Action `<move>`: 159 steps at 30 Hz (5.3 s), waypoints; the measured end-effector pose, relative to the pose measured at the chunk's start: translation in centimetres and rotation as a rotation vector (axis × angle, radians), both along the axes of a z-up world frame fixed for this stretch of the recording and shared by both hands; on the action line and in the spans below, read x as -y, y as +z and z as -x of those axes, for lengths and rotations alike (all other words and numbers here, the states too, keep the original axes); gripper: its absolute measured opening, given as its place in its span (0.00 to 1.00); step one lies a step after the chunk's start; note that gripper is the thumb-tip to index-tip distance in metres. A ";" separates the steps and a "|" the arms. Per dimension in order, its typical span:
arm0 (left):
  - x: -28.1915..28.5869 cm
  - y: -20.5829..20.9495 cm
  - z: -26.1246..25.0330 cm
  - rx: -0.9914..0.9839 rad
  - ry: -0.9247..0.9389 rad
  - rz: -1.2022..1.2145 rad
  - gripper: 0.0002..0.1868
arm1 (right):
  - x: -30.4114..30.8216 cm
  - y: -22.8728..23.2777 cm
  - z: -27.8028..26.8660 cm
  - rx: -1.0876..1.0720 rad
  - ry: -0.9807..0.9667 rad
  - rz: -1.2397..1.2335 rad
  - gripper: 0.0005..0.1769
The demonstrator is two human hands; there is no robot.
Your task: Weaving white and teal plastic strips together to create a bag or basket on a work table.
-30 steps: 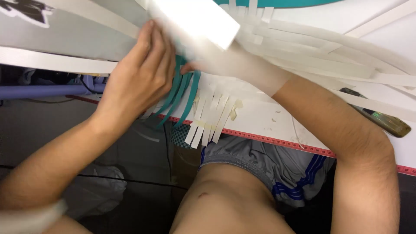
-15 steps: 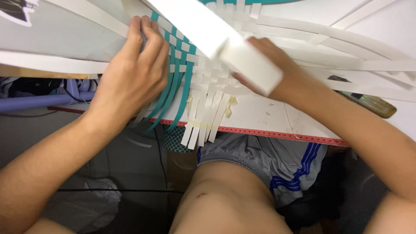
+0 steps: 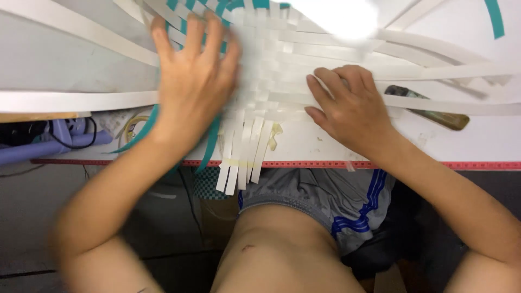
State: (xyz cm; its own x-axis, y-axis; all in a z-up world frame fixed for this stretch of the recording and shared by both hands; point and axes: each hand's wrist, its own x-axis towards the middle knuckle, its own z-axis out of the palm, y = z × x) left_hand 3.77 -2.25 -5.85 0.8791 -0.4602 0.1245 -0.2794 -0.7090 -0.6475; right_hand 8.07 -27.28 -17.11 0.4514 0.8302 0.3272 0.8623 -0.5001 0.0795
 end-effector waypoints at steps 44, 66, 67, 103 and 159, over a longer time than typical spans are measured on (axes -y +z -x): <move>0.3 -8.6 -4.4 -0.556 -0.014 0.779 0.24 | -8.0 2.4 5.8 -0.262 -0.509 -0.168 0.16; 0.8 -9.1 -4.6 -0.604 0.115 0.883 0.24 | -3.3 -0.1 5.0 0.083 -0.575 -0.165 0.08; 0.8 -9.2 -4.4 -0.600 0.122 0.904 0.24 | -2.8 -0.1 5.1 0.077 -0.566 -0.151 0.09; 0.1 -12.1 -4.6 -0.480 0.098 0.813 0.29 | -1.6 1.6 4.3 0.048 -0.540 -0.137 0.09; -1.4 -1.0 4.4 0.123 0.298 -0.366 0.20 | -9.4 4.6 -4.6 -0.243 0.503 -0.639 0.15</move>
State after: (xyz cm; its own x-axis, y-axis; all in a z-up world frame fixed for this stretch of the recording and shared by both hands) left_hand -0.58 -0.80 -6.88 0.9681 -0.2239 0.1126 -0.0049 -0.4660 -0.8848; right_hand 12.66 -17.84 -12.55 0.1964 0.6392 0.7436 0.9507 0.0616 -0.3040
